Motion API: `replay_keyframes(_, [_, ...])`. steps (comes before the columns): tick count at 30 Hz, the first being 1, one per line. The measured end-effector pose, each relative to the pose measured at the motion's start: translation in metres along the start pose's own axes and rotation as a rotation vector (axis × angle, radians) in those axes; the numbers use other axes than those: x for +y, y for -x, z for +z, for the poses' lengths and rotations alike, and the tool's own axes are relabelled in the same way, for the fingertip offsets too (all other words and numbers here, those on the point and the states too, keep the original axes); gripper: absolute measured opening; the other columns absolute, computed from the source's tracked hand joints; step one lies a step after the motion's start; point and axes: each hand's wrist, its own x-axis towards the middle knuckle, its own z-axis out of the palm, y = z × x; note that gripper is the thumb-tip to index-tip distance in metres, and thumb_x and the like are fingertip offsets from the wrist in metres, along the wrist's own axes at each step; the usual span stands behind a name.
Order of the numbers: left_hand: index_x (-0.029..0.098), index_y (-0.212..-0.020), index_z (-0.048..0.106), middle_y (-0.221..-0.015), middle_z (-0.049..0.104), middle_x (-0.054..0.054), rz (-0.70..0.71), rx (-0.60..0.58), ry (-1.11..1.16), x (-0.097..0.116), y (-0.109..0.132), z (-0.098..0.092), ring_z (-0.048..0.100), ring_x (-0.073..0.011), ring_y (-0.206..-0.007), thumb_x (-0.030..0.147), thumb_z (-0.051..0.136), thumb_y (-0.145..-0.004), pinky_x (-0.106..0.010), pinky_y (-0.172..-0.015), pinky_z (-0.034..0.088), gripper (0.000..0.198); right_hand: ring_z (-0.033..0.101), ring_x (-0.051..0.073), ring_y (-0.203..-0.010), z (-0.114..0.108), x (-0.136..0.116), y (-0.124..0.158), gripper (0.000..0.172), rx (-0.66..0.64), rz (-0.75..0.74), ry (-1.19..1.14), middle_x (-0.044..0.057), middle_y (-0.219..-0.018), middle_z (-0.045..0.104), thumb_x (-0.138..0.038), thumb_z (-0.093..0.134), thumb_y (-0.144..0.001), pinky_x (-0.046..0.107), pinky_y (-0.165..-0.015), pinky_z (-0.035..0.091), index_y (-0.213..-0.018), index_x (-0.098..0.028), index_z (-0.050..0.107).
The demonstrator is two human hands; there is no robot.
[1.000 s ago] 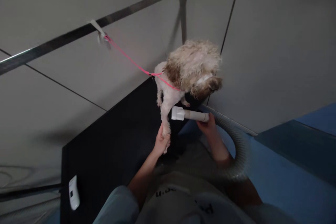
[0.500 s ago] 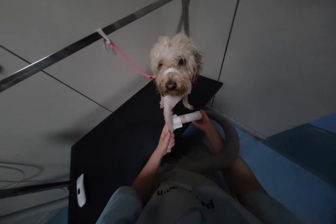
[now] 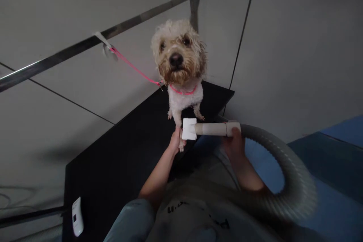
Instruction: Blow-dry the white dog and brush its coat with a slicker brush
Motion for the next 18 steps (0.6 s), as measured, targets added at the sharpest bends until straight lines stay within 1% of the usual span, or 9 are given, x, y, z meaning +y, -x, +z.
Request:
replay_keyframes(2, [0.009,-0.087,0.067,-0.055,0.064,-0.007,0.046,-0.026,0.096,0.015,-0.008,0.009,0.059,-0.0164,-0.043,0.048,0.048,-0.102,-0.025,-0.044,0.046,0.045,0.071,0.020,-0.088,0.003,-0.016,0.016,0.041,-0.008,-0.005,-0.017,-0.001,-0.093,0.071,-0.040,0.078,-0.066,0.038,-0.081,0.059,-0.101,-0.026,0.061])
replay_keyframes(4, [0.009,-0.090,0.067,-0.072,0.073,-0.011,0.067,-0.064,0.234,0.029,-0.014,0.023,0.071,-0.0214,-0.062,0.037,0.059,-0.096,-0.032,-0.063,0.058,0.029,0.071,0.020,-0.091,0.009,-0.031,0.031,0.046,-0.019,-0.050,-0.014,-0.003,-0.094,0.072,-0.036,0.079,-0.062,0.043,-0.089,0.057,-0.102,-0.029,0.059])
replay_keyframes(5, [0.009,-0.089,0.067,-0.077,0.074,-0.013,0.057,-0.088,0.298,0.036,-0.015,0.031,0.073,-0.0238,-0.069,0.033,0.063,-0.093,-0.036,-0.072,0.060,0.025,0.071,0.020,-0.091,0.012,-0.038,0.038,0.047,-0.021,-0.081,-0.007,-0.003,-0.093,0.072,-0.036,0.079,-0.060,0.045,-0.092,0.056,-0.102,-0.030,0.058])
replay_keyframes(7, [0.009,-0.085,0.067,-0.081,0.075,-0.015,-0.005,-0.146,0.391,0.045,-0.016,0.045,0.075,-0.0268,-0.076,0.032,0.063,-0.092,-0.042,-0.082,0.060,0.024,0.071,0.020,-0.092,0.016,-0.048,0.046,0.047,-0.009,-0.133,-0.008,-0.004,-0.094,0.071,-0.036,0.077,-0.061,0.046,-0.096,0.054,-0.103,-0.031,0.057])
replay_keyframes(8, [0.010,-0.084,0.066,-0.082,0.075,-0.014,-0.028,-0.165,0.436,0.047,-0.016,0.052,0.075,-0.0261,-0.076,0.032,0.061,-0.092,-0.043,-0.085,0.060,0.024,0.070,0.019,-0.093,0.016,-0.051,0.048,0.046,-0.008,-0.150,-0.005,-0.004,-0.095,0.071,-0.037,0.077,-0.062,0.046,-0.098,0.053,-0.103,-0.031,0.057])
replay_keyframes(11, [0.012,-0.081,0.065,-0.082,0.074,-0.011,0.006,-0.191,0.576,0.047,-0.016,0.066,0.074,-0.0199,-0.076,0.025,0.056,-0.094,-0.036,-0.088,0.059,0.020,0.069,0.017,-0.094,0.012,-0.057,0.050,0.044,0.013,-0.173,0.006,-0.004,-0.095,0.070,-0.035,0.078,-0.065,0.040,-0.096,0.053,-0.104,-0.029,0.057])
replay_keyframes(13, [0.012,-0.084,0.066,-0.082,0.074,-0.010,0.041,-0.207,0.623,0.044,-0.016,0.071,0.073,-0.0181,-0.079,0.022,0.056,-0.093,-0.032,-0.087,0.058,0.016,0.068,0.016,-0.093,0.009,-0.059,0.050,0.044,0.035,-0.178,0.022,-0.004,-0.094,0.069,-0.033,0.079,-0.065,0.037,-0.095,0.053,-0.103,-0.028,0.058])
replay_keyframes(14, [0.012,-0.086,0.067,-0.083,0.074,-0.010,0.039,-0.220,0.625,0.042,-0.015,0.072,0.073,-0.0188,-0.081,0.022,0.057,-0.092,-0.033,-0.087,0.059,0.016,0.068,0.016,-0.093,0.008,-0.059,0.051,0.044,0.045,-0.181,0.027,-0.004,-0.095,0.068,-0.033,0.078,-0.065,0.037,-0.095,0.053,-0.104,-0.028,0.057])
replay_keyframes(18, [0.014,-0.086,0.065,-0.085,0.073,-0.008,0.001,-0.214,0.633,0.036,-0.011,0.071,0.073,-0.0217,-0.090,0.020,0.060,-0.088,-0.038,-0.092,0.058,0.008,0.068,0.018,-0.090,0.011,-0.060,0.055,0.043,0.036,-0.202,0.057,-0.002,-0.094,0.068,-0.036,0.075,-0.066,0.040,-0.095,0.053,-0.103,-0.026,0.057])
